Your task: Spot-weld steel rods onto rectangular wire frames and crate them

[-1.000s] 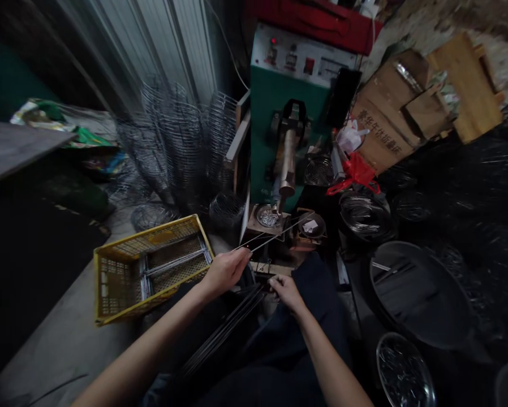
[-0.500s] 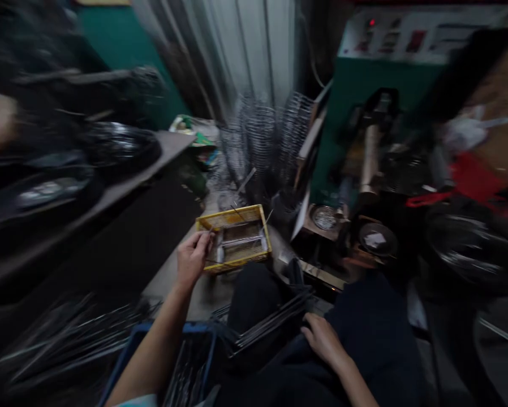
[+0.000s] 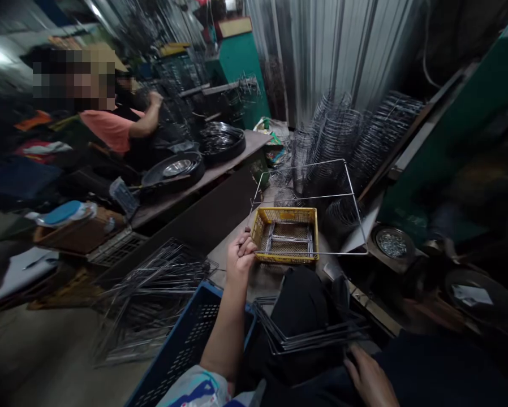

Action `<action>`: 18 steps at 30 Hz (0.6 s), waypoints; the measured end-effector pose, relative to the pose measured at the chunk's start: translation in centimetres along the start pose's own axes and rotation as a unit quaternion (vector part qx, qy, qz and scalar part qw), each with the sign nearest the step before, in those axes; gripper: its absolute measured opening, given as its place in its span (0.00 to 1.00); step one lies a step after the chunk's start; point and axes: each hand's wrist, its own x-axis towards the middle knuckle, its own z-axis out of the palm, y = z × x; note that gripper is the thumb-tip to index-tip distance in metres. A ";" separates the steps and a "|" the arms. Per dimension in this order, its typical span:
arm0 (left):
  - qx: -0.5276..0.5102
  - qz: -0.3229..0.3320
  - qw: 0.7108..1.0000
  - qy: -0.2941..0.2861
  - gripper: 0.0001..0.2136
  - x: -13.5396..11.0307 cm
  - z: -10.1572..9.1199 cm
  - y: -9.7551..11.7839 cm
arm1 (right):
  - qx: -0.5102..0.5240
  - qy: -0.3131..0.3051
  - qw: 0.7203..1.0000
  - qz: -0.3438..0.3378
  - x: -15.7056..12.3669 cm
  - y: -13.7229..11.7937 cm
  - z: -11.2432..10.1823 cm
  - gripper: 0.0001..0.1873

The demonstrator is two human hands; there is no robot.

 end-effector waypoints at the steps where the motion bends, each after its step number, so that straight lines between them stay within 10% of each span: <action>1: -0.008 -0.003 1.000 0.002 0.15 0.0 0.1 -0.1 | -0.007 -0.017 1.000 0.000 0.1 -0.1 -0.1 0.24; 18: 0.035 0.058 0.997 0.028 0.15 0.4 0.8 -1.0 | 0.002 -0.122 0.992 0.007 1.2 -1.9 -1.8 0.18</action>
